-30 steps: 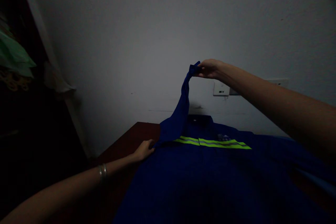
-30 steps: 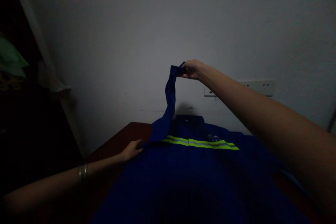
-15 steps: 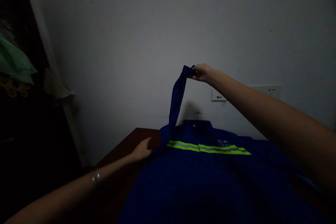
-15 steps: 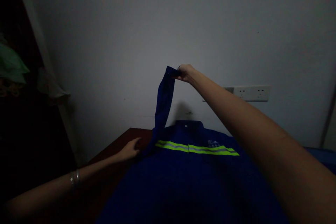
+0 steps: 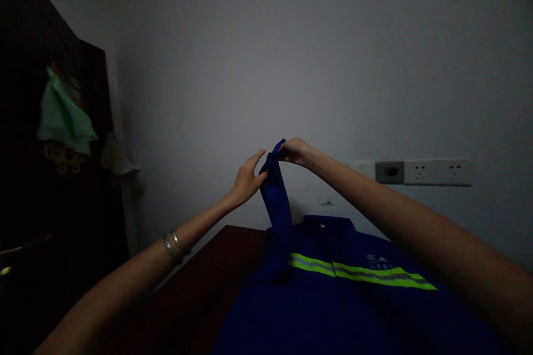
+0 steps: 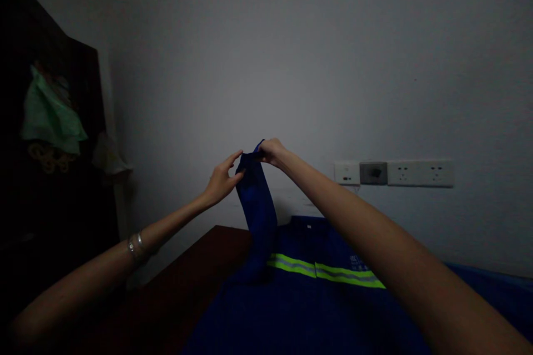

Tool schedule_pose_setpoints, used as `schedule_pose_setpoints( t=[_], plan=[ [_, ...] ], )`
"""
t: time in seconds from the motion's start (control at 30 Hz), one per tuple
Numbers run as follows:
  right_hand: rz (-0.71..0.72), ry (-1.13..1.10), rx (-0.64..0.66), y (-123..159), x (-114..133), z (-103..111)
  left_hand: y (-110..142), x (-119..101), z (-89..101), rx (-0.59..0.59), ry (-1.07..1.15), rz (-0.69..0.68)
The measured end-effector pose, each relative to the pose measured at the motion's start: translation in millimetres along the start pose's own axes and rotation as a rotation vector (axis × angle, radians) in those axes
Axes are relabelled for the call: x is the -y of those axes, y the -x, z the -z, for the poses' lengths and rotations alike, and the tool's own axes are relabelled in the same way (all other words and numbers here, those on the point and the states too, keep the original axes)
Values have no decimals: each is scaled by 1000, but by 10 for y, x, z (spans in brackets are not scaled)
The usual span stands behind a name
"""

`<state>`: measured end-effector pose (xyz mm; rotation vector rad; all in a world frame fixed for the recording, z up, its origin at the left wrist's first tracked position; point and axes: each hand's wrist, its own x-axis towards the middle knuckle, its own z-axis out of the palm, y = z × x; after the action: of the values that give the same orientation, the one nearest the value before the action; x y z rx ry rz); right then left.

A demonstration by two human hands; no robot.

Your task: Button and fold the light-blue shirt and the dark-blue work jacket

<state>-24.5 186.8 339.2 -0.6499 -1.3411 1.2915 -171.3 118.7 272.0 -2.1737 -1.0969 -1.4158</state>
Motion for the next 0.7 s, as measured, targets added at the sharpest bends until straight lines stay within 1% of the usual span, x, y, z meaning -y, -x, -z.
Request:
schedule_pose_setpoints(
  t=[0.17,0.23,0.3,0.33,0.37,0.43,0.53,0.6,0.7],
  plan=[
    [20,-48,56,15,-1,-43,-66,9,47,12,139,26],
    [37,-91,123,21,11,-38,-123,38,69,-26,201,74],
    [40,-139,192,14,2,-22,-181,83,87,-95,271,153],
    [38,-150,202,3,-15,-13,-205,108,96,-126,309,200],
    [42,-140,191,-10,-43,-6,-222,132,105,-151,346,247],
    [79,-65,118,-44,-124,4,-238,175,125,-179,416,324],
    [156,51,44,-84,-267,7,-221,231,156,-189,498,396],
    [181,75,35,-95,-336,10,-198,269,175,-191,542,443],
    [237,111,85,-95,-370,29,-171,329,198,-165,597,497]
  ],
)
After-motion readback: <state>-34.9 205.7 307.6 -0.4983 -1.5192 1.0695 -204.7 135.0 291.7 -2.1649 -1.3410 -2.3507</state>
